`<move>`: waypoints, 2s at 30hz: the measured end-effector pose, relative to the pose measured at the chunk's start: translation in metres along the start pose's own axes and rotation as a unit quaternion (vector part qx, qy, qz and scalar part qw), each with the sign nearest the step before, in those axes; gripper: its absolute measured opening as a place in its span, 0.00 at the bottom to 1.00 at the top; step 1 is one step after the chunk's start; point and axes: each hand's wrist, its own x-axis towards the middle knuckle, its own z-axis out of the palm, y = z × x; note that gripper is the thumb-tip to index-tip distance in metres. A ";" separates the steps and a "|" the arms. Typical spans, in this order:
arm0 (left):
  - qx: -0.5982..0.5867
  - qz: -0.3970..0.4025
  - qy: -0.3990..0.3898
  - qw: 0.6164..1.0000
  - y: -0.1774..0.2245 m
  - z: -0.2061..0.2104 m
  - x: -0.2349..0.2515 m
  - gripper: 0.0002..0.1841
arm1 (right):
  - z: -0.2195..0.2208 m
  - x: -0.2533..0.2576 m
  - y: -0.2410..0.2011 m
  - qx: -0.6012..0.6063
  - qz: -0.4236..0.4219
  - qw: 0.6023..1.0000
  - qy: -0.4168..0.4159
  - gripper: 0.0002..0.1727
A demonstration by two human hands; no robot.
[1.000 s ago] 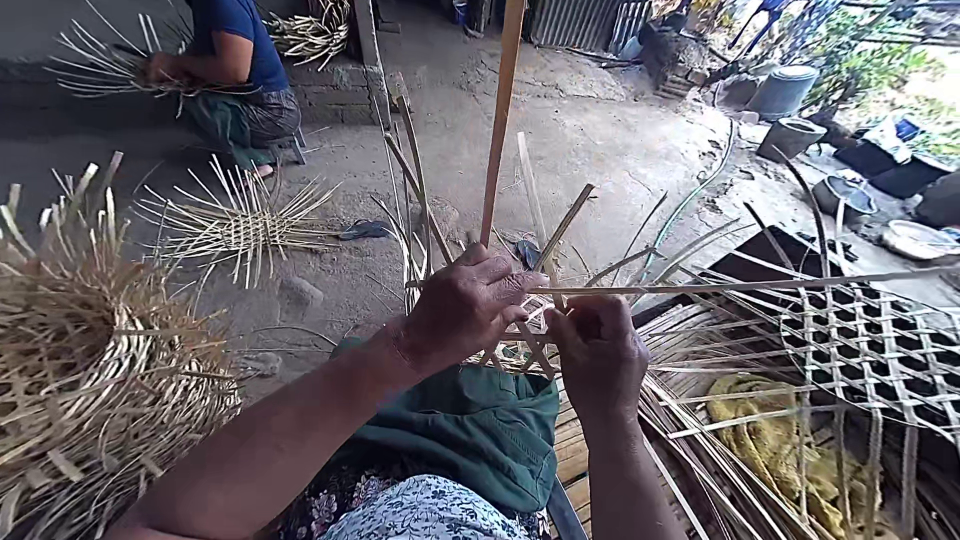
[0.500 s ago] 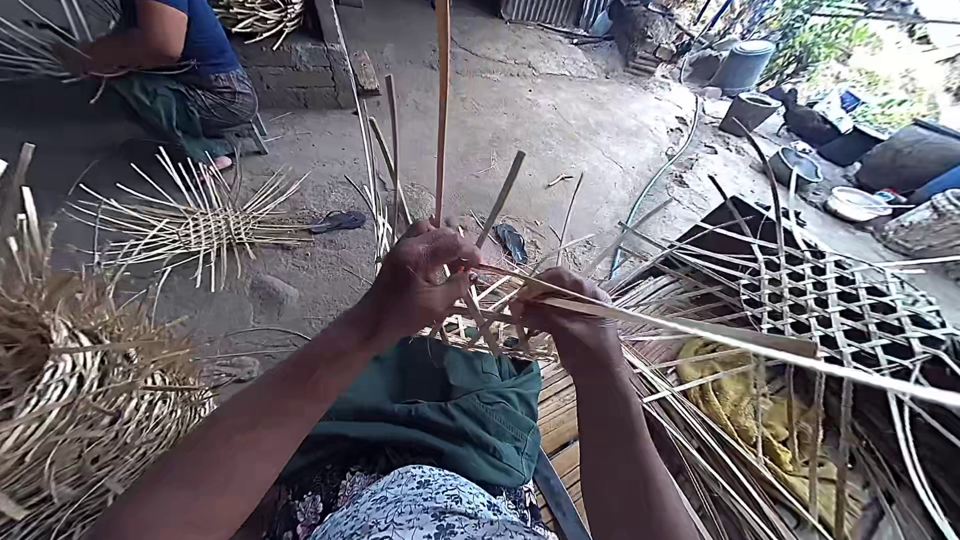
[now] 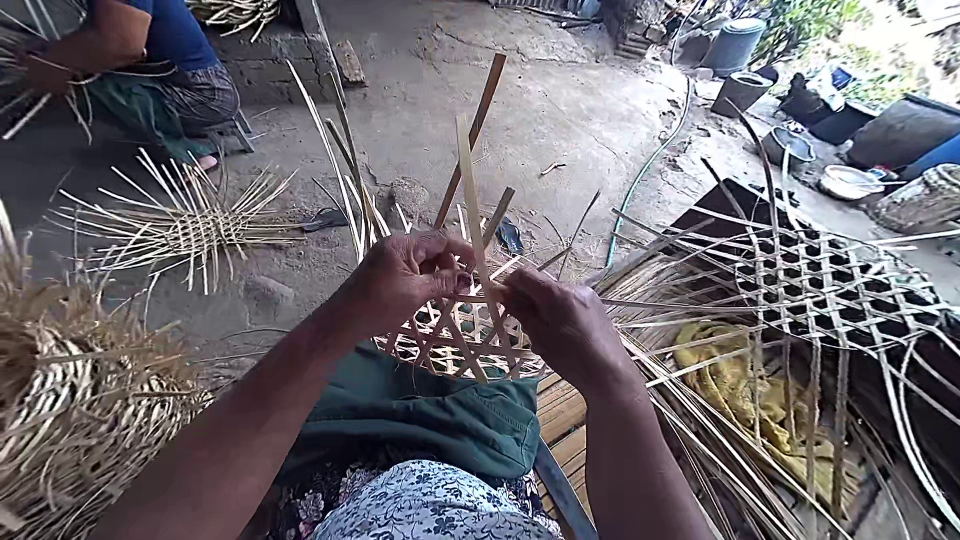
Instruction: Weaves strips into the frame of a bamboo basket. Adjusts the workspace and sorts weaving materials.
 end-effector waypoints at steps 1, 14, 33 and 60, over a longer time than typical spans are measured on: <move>-0.029 0.021 -0.004 0.999 -0.006 0.000 0.000 0.11 | -0.001 0.001 -0.002 0.005 0.012 1.000 -0.009 0.14; 0.307 0.247 0.050 0.918 0.010 0.021 -0.004 0.26 | 0.011 0.005 0.003 0.064 0.006 0.996 0.056 0.12; 0.315 0.212 0.062 0.923 -0.009 0.007 -0.004 0.08 | 0.031 -0.005 -0.007 0.033 0.026 0.985 0.165 0.15; 0.328 0.227 0.058 0.915 0.007 0.002 -0.006 0.23 | 0.026 0.023 0.000 0.004 -0.067 0.995 0.077 0.16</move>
